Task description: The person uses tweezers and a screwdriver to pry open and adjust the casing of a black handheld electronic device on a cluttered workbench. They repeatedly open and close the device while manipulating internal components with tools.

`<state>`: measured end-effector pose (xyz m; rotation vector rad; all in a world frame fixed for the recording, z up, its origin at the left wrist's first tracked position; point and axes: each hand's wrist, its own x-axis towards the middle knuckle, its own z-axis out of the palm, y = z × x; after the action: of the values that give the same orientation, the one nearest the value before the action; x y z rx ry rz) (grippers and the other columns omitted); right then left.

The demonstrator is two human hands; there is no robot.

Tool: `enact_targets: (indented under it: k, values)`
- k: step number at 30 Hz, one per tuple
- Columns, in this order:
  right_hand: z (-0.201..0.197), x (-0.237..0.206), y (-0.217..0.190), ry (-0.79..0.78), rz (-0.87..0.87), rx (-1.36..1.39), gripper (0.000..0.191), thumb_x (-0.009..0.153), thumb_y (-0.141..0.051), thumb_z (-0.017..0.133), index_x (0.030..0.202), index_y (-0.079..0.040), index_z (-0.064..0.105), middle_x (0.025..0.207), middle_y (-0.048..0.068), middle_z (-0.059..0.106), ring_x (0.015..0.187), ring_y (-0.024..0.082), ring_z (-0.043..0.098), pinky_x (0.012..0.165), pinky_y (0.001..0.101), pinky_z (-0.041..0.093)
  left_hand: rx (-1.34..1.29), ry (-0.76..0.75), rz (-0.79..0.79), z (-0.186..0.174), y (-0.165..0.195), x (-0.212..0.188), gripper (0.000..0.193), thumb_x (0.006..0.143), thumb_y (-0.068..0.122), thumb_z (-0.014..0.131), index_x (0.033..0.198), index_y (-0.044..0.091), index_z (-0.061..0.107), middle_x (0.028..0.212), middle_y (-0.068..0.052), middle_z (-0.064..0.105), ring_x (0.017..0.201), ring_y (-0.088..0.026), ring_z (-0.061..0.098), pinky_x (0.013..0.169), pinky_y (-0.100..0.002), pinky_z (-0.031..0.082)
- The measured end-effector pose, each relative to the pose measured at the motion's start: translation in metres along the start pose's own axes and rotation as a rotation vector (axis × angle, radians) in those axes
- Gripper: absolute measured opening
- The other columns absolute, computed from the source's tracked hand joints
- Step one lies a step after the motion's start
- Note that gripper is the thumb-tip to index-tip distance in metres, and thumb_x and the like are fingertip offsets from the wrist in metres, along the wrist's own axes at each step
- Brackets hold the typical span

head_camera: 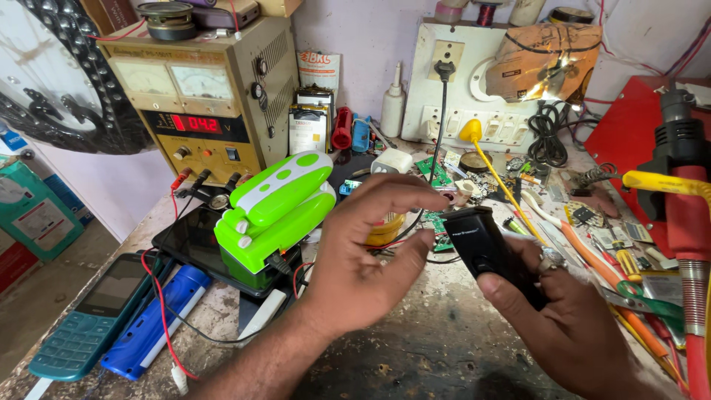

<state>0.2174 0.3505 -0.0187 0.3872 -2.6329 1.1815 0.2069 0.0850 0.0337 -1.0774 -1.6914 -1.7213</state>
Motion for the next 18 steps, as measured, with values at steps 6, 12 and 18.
enact_targets:
  k: [6,12,18]
  values:
    - [-0.001,-0.004,-0.023,0.12,-0.116,-0.148,0.056,0.087,-0.034,0.079,0.139,-0.014,0.068,0.098,0.0,0.076,0.087,0.007,0.07,0.08,0.0261,0.055,0.254,-0.061,0.065,-0.001,0.01,-0.002,0.025,0.093,0.009,0.08,0.116,0.008,0.071,0.111,-0.007,0.072,0.107,-0.02,0.073,0.097,-0.031,0.057]
    - [-0.002,0.0,-0.044,0.231,-0.226,-0.164,0.053,0.077,-0.028,0.08,0.126,-0.01,0.068,0.096,0.004,0.079,0.083,0.01,0.073,0.074,0.0294,0.057,0.262,-0.05,0.068,-0.001,0.006,-0.001,0.022,0.093,0.011,0.081,0.113,0.008,0.07,0.109,-0.006,0.072,0.108,-0.02,0.073,0.096,-0.032,0.058]
    - [-0.002,-0.002,-0.055,0.259,-0.31,-0.263,0.053,0.079,-0.028,0.082,0.127,-0.009,0.071,0.094,0.006,0.077,0.084,0.015,0.071,0.074,0.0308,0.057,0.196,-0.064,0.033,0.0,-0.007,-0.006,0.021,0.095,0.009,0.079,0.113,0.006,0.069,0.112,-0.006,0.071,0.109,-0.018,0.072,0.098,-0.031,0.058]
